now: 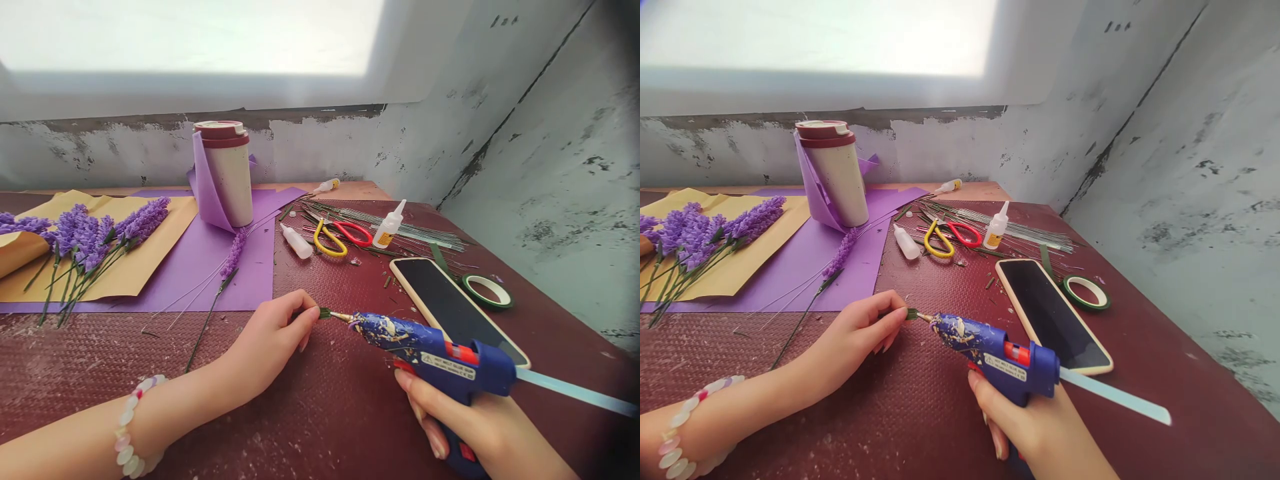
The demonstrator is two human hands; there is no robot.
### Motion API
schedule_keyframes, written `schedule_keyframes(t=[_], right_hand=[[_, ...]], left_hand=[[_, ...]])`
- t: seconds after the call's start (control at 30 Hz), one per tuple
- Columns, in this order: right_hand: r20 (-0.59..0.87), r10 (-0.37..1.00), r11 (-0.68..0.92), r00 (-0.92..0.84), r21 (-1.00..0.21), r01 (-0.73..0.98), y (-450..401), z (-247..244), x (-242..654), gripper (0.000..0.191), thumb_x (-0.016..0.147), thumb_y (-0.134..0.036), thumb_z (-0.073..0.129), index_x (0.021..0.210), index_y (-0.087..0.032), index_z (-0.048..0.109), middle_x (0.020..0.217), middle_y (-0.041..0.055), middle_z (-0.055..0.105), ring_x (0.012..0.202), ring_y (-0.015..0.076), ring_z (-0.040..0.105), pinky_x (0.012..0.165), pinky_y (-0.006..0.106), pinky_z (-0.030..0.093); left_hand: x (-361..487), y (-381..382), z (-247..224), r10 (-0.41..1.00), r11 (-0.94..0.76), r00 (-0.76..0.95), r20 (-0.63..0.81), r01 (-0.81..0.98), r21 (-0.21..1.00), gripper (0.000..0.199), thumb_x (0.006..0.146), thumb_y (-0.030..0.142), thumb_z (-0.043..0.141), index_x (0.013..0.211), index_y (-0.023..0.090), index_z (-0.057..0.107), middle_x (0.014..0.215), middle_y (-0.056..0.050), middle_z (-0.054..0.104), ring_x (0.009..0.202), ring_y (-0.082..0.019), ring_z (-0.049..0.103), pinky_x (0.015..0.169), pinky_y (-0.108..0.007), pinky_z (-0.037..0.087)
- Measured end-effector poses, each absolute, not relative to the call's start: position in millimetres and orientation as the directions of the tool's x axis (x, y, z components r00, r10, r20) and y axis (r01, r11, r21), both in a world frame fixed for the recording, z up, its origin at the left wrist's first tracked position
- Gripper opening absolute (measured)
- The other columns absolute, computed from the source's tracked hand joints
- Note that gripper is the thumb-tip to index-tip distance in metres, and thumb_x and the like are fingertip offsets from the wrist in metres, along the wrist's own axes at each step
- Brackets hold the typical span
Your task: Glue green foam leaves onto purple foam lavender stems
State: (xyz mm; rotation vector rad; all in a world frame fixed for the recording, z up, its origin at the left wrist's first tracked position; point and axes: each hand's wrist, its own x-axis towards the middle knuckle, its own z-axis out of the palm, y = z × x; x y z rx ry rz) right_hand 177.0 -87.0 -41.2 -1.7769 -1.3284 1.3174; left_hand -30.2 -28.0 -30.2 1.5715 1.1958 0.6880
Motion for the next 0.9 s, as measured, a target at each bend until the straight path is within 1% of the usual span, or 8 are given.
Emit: schedule_keyframes(t=[0.13, 0.3, 0.43, 0.5, 0.63, 0.77, 0.83, 0.9], right_hand=[[-0.382, 0.924, -0.354, 0.015, -0.838, 0.415, -87, -43, 179, 0.05, 0.072, -0.055, 0.059, 0.036, -0.024, 0.042, 0.032, 0.0025, 0.048, 0.04, 0.0142, 0.048, 0.049, 0.028, 0.043], [-0.396, 0.918, -0.375, 0.029, -0.84, 0.392, -87, -42, 178, 0.046, 0.07, -0.053, 0.061, 0.039, -0.024, 0.044, 0.032, 0.0008, 0.048, 0.038, 0.0136, 0.048, 0.05, 0.028, 0.043], [-0.368, 0.928, -0.362, 0.057, -0.855, 0.372, -88, -41, 176, 0.043, 0.07, -0.051, 0.061, 0.04, -0.025, 0.045, 0.031, 0.0002, 0.047, 0.039, 0.0133, 0.047, 0.053, 0.028, 0.044], [-0.359, 0.929, -0.366, 0.088, -0.863, 0.348, -88, -42, 175, 0.041, 0.07, -0.051, 0.06, 0.042, -0.024, 0.048, 0.031, -0.0004, 0.047, 0.038, 0.0127, 0.046, 0.051, 0.027, 0.043], [-0.354, 0.928, -0.373, 0.116, -0.886, 0.277, -86, -43, 172, 0.037, 0.069, -0.053, 0.059, 0.051, -0.022, 0.053, 0.031, -0.0035, 0.045, 0.033, 0.0103, 0.042, 0.042, 0.024, 0.036], [-0.348, 0.934, -0.356, 0.077, -0.907, 0.223, -82, -42, 171, 0.036, 0.07, -0.052, 0.06, 0.054, -0.021, 0.053, 0.031, -0.005, 0.044, 0.031, 0.0095, 0.042, 0.042, 0.024, 0.037], [-0.327, 0.943, -0.331, 0.052, -0.922, 0.199, -81, -44, 171, 0.035, 0.071, -0.052, 0.06, 0.058, -0.02, 0.054, 0.031, -0.0055, 0.044, 0.03, 0.0094, 0.041, 0.042, 0.024, 0.038], [-0.285, 0.958, -0.285, 0.025, -0.943, 0.173, -81, -46, 171, 0.036, 0.071, -0.053, 0.06, 0.062, -0.019, 0.056, 0.032, -0.0059, 0.044, 0.031, 0.0093, 0.041, 0.043, 0.023, 0.037]], left_hand=[[-30, -27, -31, 0.93, -0.008, 0.346, -0.12, 0.348, 0.937, 0.023, 0.087, 0.031, 0.045, 0.067, 0.02, 0.047, 0.054, 0.006, 0.044, 0.053, -0.011, 0.039, 0.054, -0.025, 0.031], [-31, -28, -32, 0.933, -0.013, 0.343, -0.108, 0.33, 0.944, 0.022, 0.088, 0.031, 0.045, 0.069, 0.02, 0.048, 0.054, 0.006, 0.044, 0.053, -0.011, 0.039, 0.054, -0.025, 0.03], [-32, -28, -32, 0.927, -0.019, 0.363, -0.096, 0.3, 0.954, 0.022, 0.088, 0.031, 0.046, 0.069, 0.019, 0.048, 0.055, 0.006, 0.044, 0.054, -0.01, 0.038, 0.054, -0.024, 0.03], [-33, -27, -32, 0.918, -0.014, 0.385, -0.099, 0.282, 0.959, 0.021, 0.088, 0.03, 0.047, 0.07, 0.019, 0.049, 0.055, 0.006, 0.044, 0.054, -0.01, 0.038, 0.054, -0.024, 0.03], [-34, -26, -29, 0.872, 0.031, 0.472, -0.129, 0.21, 0.977, 0.02, 0.087, 0.031, 0.049, 0.072, 0.019, 0.05, 0.054, 0.007, 0.042, 0.051, -0.009, 0.036, 0.052, -0.024, 0.029], [-36, -26, -23, 0.837, 0.074, 0.531, -0.133, 0.13, 0.989, 0.022, 0.087, 0.034, 0.051, 0.072, 0.018, 0.05, 0.053, 0.007, 0.043, 0.05, -0.008, 0.036, 0.051, -0.023, 0.028], [-40, -23, -15, 0.857, 0.09, 0.5, -0.122, 0.088, 0.992, 0.023, 0.087, 0.035, 0.052, 0.071, 0.018, 0.051, 0.051, 0.006, 0.043, 0.049, -0.008, 0.035, 0.05, -0.023, 0.027], [-45, -16, 0, 0.913, 0.062, 0.402, -0.073, 0.039, 0.997, 0.023, 0.086, 0.035, 0.052, 0.07, 0.018, 0.051, 0.049, 0.006, 0.043, 0.048, -0.008, 0.033, 0.05, -0.023, 0.026]])
